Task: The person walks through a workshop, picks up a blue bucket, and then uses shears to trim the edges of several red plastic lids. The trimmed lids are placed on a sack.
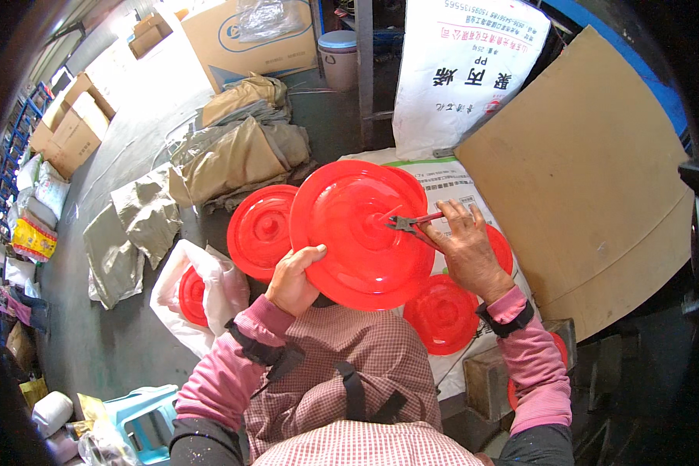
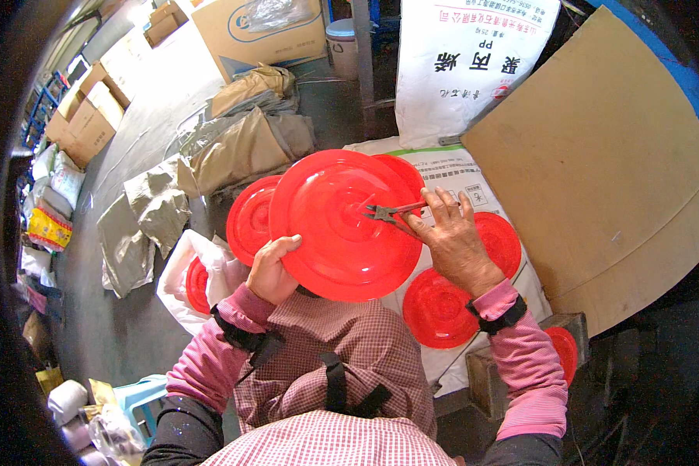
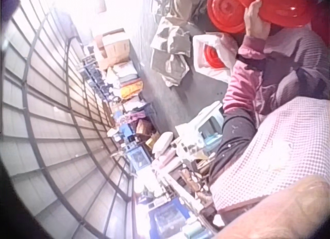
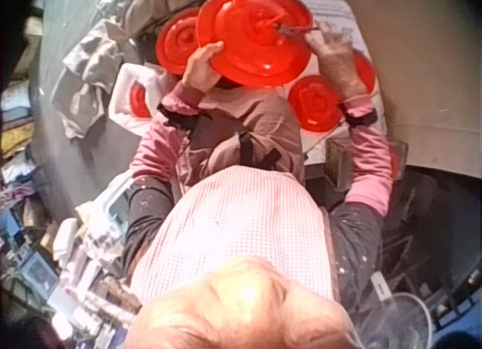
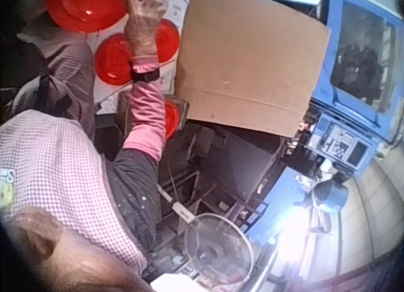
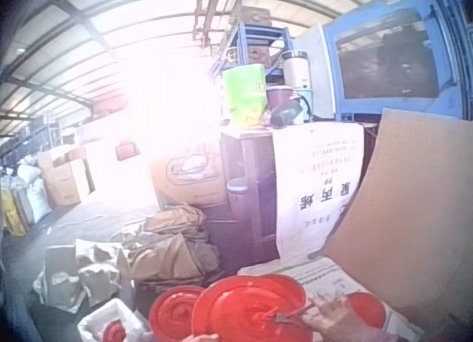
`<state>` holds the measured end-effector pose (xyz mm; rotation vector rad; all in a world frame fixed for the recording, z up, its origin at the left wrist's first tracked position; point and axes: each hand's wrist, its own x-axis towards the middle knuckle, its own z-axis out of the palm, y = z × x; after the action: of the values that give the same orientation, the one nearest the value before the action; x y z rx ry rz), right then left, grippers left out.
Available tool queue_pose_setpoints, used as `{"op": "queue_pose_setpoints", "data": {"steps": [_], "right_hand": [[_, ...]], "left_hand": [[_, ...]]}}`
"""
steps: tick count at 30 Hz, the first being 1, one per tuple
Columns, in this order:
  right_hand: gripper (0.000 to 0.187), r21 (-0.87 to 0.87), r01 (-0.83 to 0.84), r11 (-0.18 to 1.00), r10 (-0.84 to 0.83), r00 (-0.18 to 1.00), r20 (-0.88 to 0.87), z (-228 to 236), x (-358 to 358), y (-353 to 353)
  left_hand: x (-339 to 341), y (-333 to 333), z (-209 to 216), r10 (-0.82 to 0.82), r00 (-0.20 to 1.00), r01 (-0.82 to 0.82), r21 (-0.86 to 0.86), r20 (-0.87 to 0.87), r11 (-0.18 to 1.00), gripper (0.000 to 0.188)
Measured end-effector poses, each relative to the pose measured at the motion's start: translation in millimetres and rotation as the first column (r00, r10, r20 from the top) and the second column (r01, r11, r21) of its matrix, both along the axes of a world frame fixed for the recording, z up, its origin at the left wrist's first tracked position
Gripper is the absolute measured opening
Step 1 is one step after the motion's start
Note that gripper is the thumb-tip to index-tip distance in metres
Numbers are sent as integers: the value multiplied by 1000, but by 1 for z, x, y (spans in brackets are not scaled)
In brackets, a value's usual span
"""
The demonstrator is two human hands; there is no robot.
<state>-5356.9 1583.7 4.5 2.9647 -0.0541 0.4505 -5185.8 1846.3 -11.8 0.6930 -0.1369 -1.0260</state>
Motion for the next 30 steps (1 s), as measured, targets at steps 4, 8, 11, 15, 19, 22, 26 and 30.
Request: {"op": "queue_pose_setpoints", "data": {"steps": [4,8,11,15,19,22,26,30], "right_hand": [[66,40,-65,997,66,997,-28,11,1,-1],[71,-46,-126,991,123,990,-62,18,4,-10],[73,-72,-162,984,157,985,-72,14,8,-14],[73,61,-138,989,143,985,-96,-4,16,-10],[71,155,-50,987,71,988,-138,-22,20,-3],[67,96,-45,994,50,998,-48,-23,19,-6],[62,27,-101,994,102,994,-44,-14,17,-17],[59,0,-124,992,123,991,-44,-8,14,-26]], "left_hand": [[7,0,6,-37,998,39,37,-53,999,36],[15,3,10,-112,991,115,38,-73,993,37],[18,3,10,-123,991,128,103,-54,986,36],[12,-9,2,-69,997,67,65,40,996,35],[8,-19,-4,3,999,-4,16,45,1000,35],[13,-18,-4,-25,999,24,54,26,998,36],[25,-9,-1,-112,992,115,53,-49,992,35],[32,-4,2,-86,993,93,94,-77,991,35]]}}
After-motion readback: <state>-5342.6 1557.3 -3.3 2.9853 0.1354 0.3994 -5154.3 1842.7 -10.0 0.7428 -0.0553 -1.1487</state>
